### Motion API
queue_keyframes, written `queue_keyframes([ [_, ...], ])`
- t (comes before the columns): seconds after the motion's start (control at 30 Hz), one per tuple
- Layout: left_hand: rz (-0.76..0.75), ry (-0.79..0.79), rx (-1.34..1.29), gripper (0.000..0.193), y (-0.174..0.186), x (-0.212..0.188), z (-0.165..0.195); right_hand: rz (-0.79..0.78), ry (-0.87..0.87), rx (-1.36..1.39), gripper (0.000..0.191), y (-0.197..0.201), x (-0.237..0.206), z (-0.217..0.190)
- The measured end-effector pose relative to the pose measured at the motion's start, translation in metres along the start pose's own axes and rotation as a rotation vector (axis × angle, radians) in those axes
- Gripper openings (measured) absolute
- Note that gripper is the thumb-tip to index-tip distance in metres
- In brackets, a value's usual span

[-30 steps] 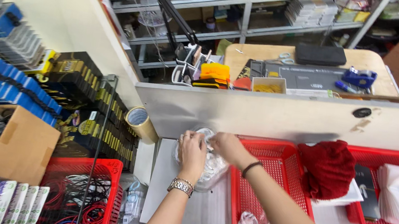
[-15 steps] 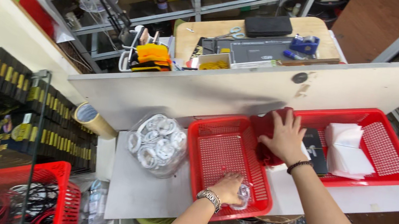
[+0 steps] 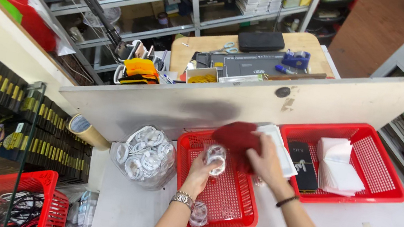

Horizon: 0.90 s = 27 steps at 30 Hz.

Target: The person wipes small round packaged items one at a time with a red cloth, moving each item between red baskets on the counter. They occasionally rearrange the items in a clear container and continue wiping items from the basket.

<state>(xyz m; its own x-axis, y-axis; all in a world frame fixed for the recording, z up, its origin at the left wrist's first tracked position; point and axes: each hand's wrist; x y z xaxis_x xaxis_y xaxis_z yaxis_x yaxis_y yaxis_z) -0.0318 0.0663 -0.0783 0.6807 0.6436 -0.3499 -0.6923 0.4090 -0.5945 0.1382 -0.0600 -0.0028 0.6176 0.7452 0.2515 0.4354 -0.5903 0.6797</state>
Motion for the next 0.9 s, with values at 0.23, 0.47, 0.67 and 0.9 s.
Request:
queue_keyframes([
  [0.23,-0.026,-0.299,0.253,0.034,-0.026,0.006,0.020,0.157,-0.127,0.229,0.050,-0.065,0.017,-0.070],
  [0.47,-0.168,-0.089,-0.257,0.040,-0.012,-0.007,0.064,0.184,-0.296,0.611,0.048,-0.024,0.036,-0.058],
  [0.67,-0.071,-0.201,-0.555,0.036,-0.037,-0.001,0.044,0.382,0.213,0.117,0.049,-0.077,0.000,-0.082],
  [0.9,-0.137,-0.139,-0.432,0.041,-0.036,-0.013,0.066,-0.025,-0.461,1.189,0.047,-0.036,0.038,-0.061],
])
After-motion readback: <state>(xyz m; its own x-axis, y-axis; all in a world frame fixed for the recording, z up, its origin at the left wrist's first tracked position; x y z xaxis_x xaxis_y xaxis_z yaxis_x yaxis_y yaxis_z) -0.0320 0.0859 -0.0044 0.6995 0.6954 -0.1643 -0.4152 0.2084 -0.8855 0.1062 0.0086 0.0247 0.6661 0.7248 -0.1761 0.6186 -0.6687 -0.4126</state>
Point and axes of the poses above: each hand's wrist, its own x-axis towards the middle knuckle, its own y-axis out of the back of the hand, z = x × y, and after that the axes turned 9 degrees about -x, right-handed
